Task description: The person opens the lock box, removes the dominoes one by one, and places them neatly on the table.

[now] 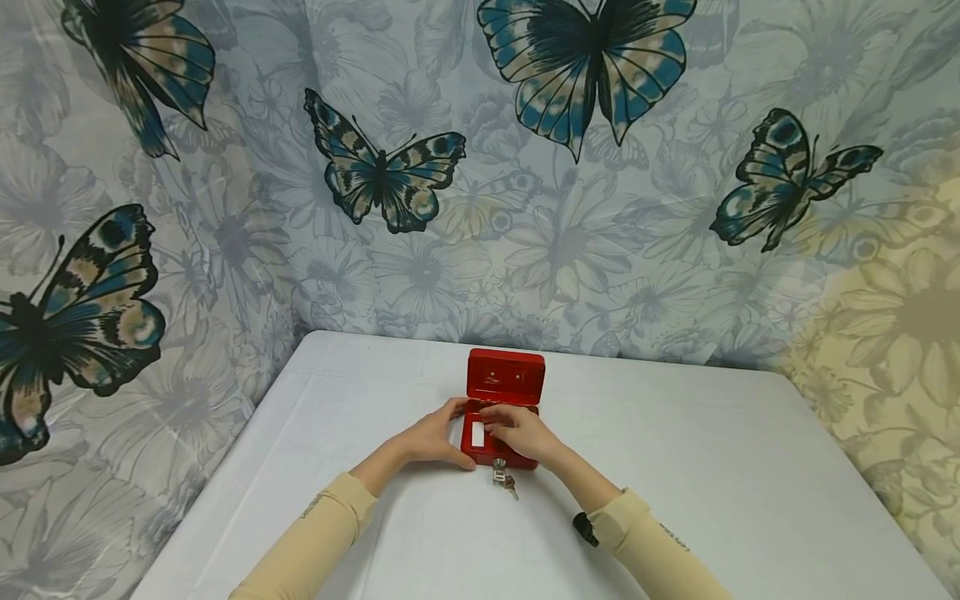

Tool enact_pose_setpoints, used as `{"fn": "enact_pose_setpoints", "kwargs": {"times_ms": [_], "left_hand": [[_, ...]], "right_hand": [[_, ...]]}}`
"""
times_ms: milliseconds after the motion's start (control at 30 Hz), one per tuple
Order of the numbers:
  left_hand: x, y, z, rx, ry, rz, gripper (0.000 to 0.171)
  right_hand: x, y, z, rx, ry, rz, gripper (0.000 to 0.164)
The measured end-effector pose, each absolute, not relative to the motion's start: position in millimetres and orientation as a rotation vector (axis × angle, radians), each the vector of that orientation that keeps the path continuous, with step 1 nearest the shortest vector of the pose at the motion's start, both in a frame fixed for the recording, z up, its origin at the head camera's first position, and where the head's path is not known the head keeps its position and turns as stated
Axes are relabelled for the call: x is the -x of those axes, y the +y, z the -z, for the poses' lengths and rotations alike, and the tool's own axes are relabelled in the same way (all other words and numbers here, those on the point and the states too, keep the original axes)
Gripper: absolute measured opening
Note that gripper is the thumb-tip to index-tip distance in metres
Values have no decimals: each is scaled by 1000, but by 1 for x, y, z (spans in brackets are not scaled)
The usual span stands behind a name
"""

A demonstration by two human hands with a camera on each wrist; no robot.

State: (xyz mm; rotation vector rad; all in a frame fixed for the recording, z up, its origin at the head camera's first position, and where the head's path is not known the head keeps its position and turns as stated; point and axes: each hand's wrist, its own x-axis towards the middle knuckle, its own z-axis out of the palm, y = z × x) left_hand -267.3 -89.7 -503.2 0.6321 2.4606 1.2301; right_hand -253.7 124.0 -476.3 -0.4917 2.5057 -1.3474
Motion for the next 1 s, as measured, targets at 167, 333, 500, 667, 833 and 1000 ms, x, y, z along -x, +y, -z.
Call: {"fn": "enact_pose_setpoints", "kwargs": {"times_ms": [167, 333, 500, 667, 833, 1000], "left_hand": [[267, -90, 503, -633, 2455, -1234, 104], [267, -90, 503, -636, 2458, -1229, 104], [266, -90, 501, -644, 2470, -1214, 105], [267, -90, 501, -653, 2467, -1210, 105], [268, -90, 502, -673, 2466, -1232, 104], [268, -91, 504, -685, 2465, -1244, 103]], "right_hand": [[253, 123, 474, 507, 2482, 1355, 31], [252, 122, 473, 562, 2475, 1332, 31], [251, 120, 473, 615, 2487, 1287, 32], [251, 117, 472, 623, 2489, 1251, 33], [254, 116, 474, 657, 2497, 1219, 35], [257, 115, 476, 691, 2523, 1182, 37]]}}
